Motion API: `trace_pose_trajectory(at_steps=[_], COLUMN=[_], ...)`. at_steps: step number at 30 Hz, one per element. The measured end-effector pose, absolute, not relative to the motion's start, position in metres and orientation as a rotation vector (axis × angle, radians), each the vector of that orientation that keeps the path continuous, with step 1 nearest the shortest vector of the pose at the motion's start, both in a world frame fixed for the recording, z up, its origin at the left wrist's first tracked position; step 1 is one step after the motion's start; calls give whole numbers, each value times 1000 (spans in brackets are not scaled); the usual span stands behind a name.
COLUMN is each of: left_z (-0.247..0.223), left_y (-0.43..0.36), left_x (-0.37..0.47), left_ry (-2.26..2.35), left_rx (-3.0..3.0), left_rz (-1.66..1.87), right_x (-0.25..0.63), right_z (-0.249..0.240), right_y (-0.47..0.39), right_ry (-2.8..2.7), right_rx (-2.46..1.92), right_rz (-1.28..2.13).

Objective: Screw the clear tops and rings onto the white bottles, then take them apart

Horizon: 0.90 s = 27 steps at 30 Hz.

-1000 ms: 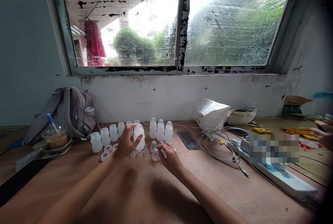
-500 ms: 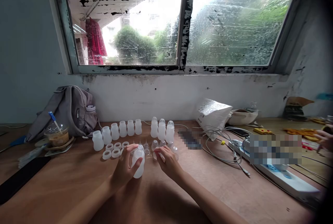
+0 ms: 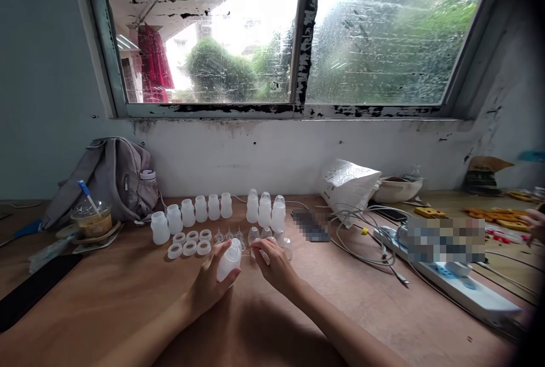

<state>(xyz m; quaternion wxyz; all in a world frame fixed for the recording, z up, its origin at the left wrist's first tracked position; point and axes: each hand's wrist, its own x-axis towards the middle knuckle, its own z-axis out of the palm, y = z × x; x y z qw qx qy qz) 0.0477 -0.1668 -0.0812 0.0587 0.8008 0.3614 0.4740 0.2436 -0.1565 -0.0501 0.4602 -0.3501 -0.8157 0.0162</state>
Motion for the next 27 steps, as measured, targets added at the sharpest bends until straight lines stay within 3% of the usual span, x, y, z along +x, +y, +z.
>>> trace_pose_trajectory(at_steps=[27], left_z=[-63], left_y=[-184], left_x=[55], left_ry=[1067], left_rx=[2517], left_rz=[1311], right_x=[234], right_z=[-41], right_y=[-181], right_ry=[-2110], right_rx=[-754], right_rz=[151])
